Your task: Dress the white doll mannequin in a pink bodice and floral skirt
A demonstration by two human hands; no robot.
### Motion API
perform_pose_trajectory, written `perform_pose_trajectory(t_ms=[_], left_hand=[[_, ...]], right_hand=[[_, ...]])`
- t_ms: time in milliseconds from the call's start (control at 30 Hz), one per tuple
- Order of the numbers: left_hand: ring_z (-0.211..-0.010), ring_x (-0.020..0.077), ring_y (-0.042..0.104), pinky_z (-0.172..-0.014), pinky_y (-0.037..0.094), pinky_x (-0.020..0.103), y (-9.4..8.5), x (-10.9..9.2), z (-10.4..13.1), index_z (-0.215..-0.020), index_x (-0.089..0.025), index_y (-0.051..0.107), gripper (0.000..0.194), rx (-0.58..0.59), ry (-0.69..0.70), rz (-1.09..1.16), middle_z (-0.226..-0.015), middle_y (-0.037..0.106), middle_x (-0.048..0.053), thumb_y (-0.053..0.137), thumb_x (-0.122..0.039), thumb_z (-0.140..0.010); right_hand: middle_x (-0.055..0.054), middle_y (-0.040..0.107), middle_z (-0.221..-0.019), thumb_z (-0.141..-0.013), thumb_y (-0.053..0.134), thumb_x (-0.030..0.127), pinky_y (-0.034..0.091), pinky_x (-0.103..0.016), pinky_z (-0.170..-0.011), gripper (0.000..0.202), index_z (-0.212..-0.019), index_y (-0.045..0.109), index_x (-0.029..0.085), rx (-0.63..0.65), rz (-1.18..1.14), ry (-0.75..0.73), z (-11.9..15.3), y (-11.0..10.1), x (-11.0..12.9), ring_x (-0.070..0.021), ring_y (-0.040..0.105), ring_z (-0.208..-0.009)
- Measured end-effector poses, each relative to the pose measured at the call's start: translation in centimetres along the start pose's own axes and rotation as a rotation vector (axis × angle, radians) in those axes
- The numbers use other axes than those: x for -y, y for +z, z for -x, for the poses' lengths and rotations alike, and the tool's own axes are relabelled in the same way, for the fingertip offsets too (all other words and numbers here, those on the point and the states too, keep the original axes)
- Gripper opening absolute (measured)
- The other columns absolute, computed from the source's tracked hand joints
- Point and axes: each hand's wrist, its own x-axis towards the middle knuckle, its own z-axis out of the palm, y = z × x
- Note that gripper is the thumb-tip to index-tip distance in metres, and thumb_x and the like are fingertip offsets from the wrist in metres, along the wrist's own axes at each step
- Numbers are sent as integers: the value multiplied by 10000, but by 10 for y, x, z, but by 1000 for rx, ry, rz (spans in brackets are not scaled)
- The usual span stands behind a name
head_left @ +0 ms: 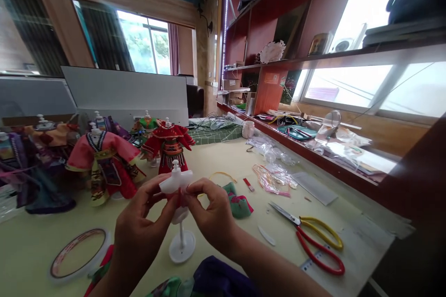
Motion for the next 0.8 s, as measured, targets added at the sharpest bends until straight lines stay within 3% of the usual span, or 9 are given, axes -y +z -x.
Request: perform_pose_trajectory(t_ms=[367,800], left_hand=[[-872,204,686,-641,587,234,-2,1,2,-1064,-253,604,378,-14,-28,-32,-1017,686,25,677,-397,-723],[-837,207,686,-701,592,298,0,3,0,-1069,-218,604,387,-7,6,-3,-1002,682,41,691,-369,-723]], right_hand=[[-13,650,-750,-794,570,140,496,-247,-697,69,-754,603,186,-5,32,-33,1,5,2,-132,602,-702],[-28,661,-791,-804,560,118,496,-259,-705,101,-810,636,183,-11,-7,-45,1,4,3,-141,609,-740]])
